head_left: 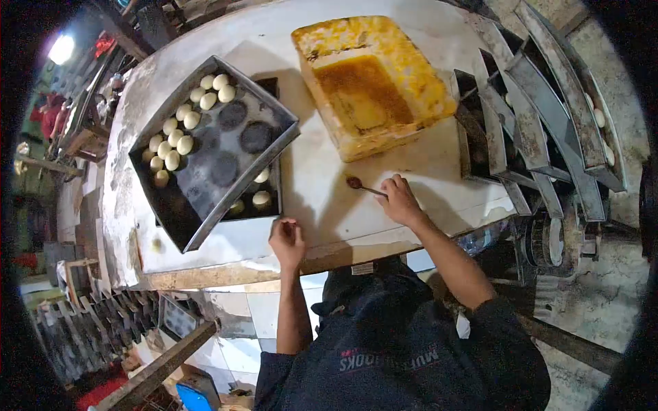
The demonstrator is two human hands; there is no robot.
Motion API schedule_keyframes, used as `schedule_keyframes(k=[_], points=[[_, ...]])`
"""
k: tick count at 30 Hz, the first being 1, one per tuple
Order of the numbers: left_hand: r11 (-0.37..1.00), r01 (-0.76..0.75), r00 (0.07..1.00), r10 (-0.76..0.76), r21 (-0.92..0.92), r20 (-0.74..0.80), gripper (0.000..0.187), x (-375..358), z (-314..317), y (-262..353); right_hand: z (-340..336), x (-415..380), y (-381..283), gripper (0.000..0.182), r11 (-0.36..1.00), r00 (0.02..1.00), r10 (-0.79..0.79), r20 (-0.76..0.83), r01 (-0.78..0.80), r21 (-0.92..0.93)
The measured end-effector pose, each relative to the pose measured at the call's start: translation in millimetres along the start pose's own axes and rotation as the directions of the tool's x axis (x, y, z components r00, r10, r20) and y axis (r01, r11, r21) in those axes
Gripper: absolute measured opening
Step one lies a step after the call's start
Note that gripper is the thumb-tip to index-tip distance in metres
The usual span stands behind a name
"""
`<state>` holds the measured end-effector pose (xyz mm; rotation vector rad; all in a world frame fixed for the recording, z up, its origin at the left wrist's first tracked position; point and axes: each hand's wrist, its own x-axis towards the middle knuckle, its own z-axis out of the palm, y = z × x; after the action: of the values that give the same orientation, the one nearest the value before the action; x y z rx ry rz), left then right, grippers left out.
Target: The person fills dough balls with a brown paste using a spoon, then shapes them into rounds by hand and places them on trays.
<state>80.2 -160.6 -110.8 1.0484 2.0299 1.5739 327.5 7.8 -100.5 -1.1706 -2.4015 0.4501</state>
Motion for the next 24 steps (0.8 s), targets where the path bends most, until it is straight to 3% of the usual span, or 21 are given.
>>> schedule_keyframes(k=[2, 3, 5, 6, 8, 9, 11, 12, 14, 15, 18, 20, 22, 24], points=[[0.976, -0.200, 0.979, 0.196, 0.088, 0.047, 0.011, 3.0, -7.0, -13.0, 12.3, -1.0, -1.8, 0.018, 0.996, 0.994, 0.016, 0.110, -0.006, -0.083], [0.977, -0.196, 0.980, 0.192, 0.082, 0.049, 0.011, 4.8, -8.4, -16.4, 10.9, -0.3, -4.3, 0.018, 0.996, 0.993, 0.020, 0.113, -0.009, -0.090], [0.964, -0.226, 0.974, 0.226, 0.138, 0.015, 0.012, 3.3, -7.5, -22.7, 2.7, -4.1, -4.8, 0.014, 0.983, 0.967, 0.105, 0.233, -0.136, 0.121], [0.967, -0.220, 0.975, 0.219, 0.126, 0.019, 0.012, 0.6, -9.2, -23.1, -4.6, -8.3, -7.2, 0.014, 0.984, 0.965, 0.113, 0.236, -0.142, 0.109], [0.982, -0.144, 0.989, 0.145, 0.126, 0.001, 0.011, -0.4, -7.6, -20.1, -21.1, -10.0, -9.6, 0.012, 0.918, 0.910, 0.242, 0.337, -0.328, 0.224], [0.983, -0.145, 0.989, 0.146, 0.113, -0.001, 0.011, -1.0, -5.8, -22.2, -22.1, -11.2, -7.8, 0.012, 0.921, 0.911, 0.245, 0.333, -0.325, 0.213], [0.993, -0.054, 0.999, 0.054, 0.109, 0.002, 0.012, -3.1, -2.6, -28.5, -17.8, -13.3, -0.8, 0.013, 0.989, 0.998, -0.033, 0.047, 0.026, 0.144], [0.993, -0.053, 0.999, 0.053, 0.103, 0.000, 0.012, -2.7, -0.2, -27.5, -13.7, -14.8, 4.3, 0.013, 0.990, 0.998, -0.035, 0.048, 0.028, 0.138], [0.967, -0.185, 0.980, 0.194, 0.177, -0.034, 0.013, 1.4, 2.7, -22.3, -1.5, -11.5, 13.3, 0.017, 0.997, 0.981, -0.061, 0.184, 0.070, -0.043], [0.975, -0.131, 0.991, 0.136, 0.179, -0.011, 0.015, 0.5, 1.7, -18.4, 2.7, -8.1, 16.1, 0.022, 0.953, 0.959, -0.251, 0.134, 0.269, -0.141], [0.975, -0.138, 0.990, 0.139, 0.176, 0.007, 0.016, -2.2, 1.6, -28.8, 8.8, -16.8, 13.9, 0.028, 0.883, 0.902, -0.429, 0.046, 0.430, -0.187], [0.964, -0.136, 0.990, 0.141, 0.229, -0.003, 0.016, -6.1, 3.6, -24.9, 9.5, -15.3, 9.9, 0.031, 0.901, 0.910, -0.407, 0.081, 0.415, -0.130], [0.948, -0.145, 0.989, 0.150, 0.283, 0.006, 0.016, -4.6, 5.8, -21.4, 4.3, -4.3, -8.2, 0.038, 0.923, 0.924, -0.375, -0.075, 0.380, 0.062], [0.908, -0.208, 0.974, 0.226, 0.363, -0.009, 0.019, -3.4, 10.1, -23.2, 15.6, 12.9, -14.6, 0.043, 0.932, 0.942, -0.318, -0.105, 0.331, 0.146]])
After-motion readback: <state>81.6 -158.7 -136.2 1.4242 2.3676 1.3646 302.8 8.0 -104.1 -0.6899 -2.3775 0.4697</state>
